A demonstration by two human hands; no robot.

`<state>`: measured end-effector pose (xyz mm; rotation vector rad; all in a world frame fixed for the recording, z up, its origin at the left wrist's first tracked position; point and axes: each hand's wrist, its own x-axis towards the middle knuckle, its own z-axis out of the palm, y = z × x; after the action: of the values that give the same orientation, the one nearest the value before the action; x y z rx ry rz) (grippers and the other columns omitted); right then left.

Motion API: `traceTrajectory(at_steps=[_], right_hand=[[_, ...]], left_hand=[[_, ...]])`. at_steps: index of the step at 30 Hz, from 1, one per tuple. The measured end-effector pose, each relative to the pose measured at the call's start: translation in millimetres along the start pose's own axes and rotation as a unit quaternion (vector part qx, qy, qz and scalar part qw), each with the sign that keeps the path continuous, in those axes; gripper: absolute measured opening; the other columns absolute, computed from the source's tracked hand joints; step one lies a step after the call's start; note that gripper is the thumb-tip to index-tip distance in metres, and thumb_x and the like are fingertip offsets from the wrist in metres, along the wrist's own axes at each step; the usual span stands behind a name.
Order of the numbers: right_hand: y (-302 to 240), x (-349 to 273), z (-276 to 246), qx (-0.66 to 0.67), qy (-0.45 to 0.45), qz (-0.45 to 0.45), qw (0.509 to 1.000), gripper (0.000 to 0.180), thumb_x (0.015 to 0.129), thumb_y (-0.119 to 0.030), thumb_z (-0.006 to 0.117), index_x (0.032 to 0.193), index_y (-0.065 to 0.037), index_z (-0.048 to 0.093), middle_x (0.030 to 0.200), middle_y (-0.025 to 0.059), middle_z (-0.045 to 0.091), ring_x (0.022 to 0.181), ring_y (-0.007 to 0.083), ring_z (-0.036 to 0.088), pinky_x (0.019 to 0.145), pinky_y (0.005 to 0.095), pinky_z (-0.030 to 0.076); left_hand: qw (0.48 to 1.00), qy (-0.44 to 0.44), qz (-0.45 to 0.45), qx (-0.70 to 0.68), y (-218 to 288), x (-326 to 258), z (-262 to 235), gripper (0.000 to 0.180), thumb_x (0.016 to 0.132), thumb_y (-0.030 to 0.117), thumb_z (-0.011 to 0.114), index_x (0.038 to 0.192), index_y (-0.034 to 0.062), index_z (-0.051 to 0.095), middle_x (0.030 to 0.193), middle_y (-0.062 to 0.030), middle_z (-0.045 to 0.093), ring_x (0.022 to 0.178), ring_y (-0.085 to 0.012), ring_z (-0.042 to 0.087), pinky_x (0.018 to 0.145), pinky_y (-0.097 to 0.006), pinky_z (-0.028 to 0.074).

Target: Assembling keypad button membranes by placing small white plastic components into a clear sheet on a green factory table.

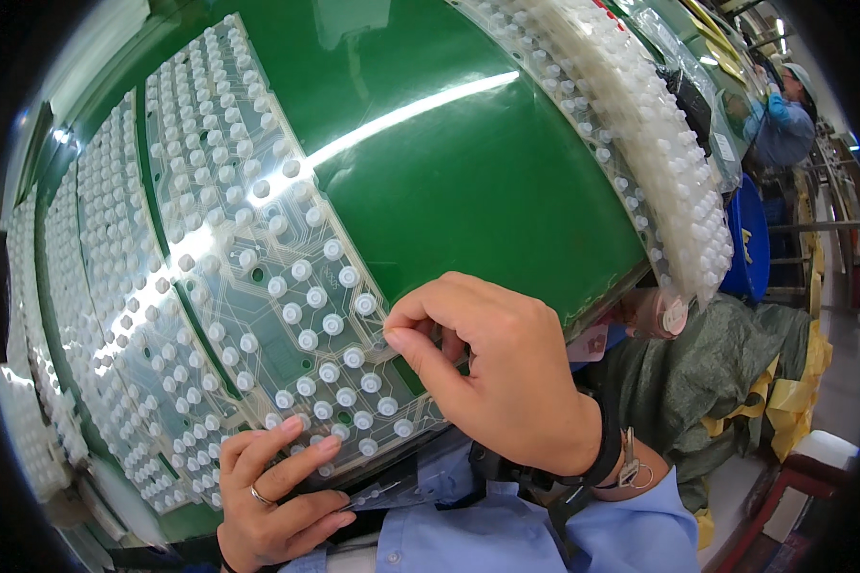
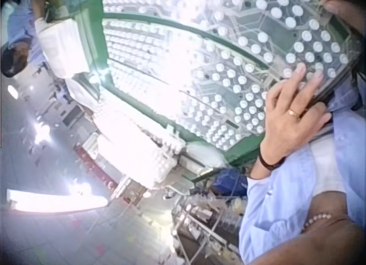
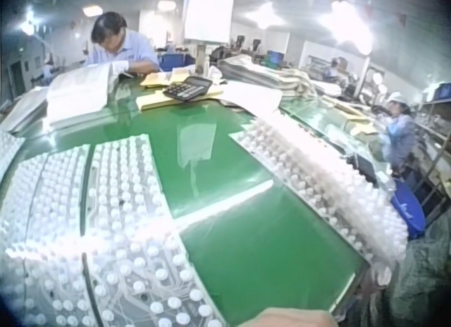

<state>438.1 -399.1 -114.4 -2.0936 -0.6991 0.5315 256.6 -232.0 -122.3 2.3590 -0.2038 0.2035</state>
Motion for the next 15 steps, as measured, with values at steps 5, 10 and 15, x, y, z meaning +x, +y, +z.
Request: traceTrajectory(at_steps=[5, 10, 15], right_hand=[[-1.2, 0.4, -0.1, 0.002, -0.005, 0.002, 1.0, 0.002, 0.083, -0.004, 0.067, 0.085, -0.003, 0.066, 0.075, 0.0056, 0.063, 0.053, 0.013, 0.056, 0.049, 0.0259, 0.043], [0.6, 0.9, -0.7, -0.015, -0.004, -0.006, 1.0, 0.002, 0.083, -0.004, 0.067, 0.084, -0.004, 0.065, 0.075, 0.0051, 0.063, 0.053, 0.0128, 0.056, 0.049, 0.0256, 0.042], [-2.2, 1.3, 1.0, -0.033, 0.0, -0.011, 0.999, 0.003, 0.082, -0.004, 0.066, 0.084, -0.005, 0.064, 0.075, 0.0044, 0.063, 0.054, 0.0127, 0.057, 0.049, 0.0251, 0.043]], left_hand=[[0.997, -0.057, -0.021, 0.056, 2.1, -8.8, -1.8, 0.019, 0.067, 0.034, 0.079, 0.076, 0.0195, 0.07, 0.122, -0.0024, 0.065, 0.12, -0.0296, 0.053, 0.087, -0.042, 0.04], [0.997, -0.056, -0.022, 0.051, 0.3, -7.2, 0.8, 0.019, 0.066, 0.034, 0.079, 0.075, 0.0197, 0.07, 0.121, -0.0023, 0.065, 0.12, -0.0296, 0.053, 0.087, -0.042, 0.04], [0.997, -0.052, -0.026, 0.05, 1.5, -7.2, -0.3, 0.019, 0.066, 0.034, 0.079, 0.075, 0.0197, 0.07, 0.121, -0.002, 0.065, 0.119, -0.0296, 0.054, 0.087, -0.042, 0.04]])
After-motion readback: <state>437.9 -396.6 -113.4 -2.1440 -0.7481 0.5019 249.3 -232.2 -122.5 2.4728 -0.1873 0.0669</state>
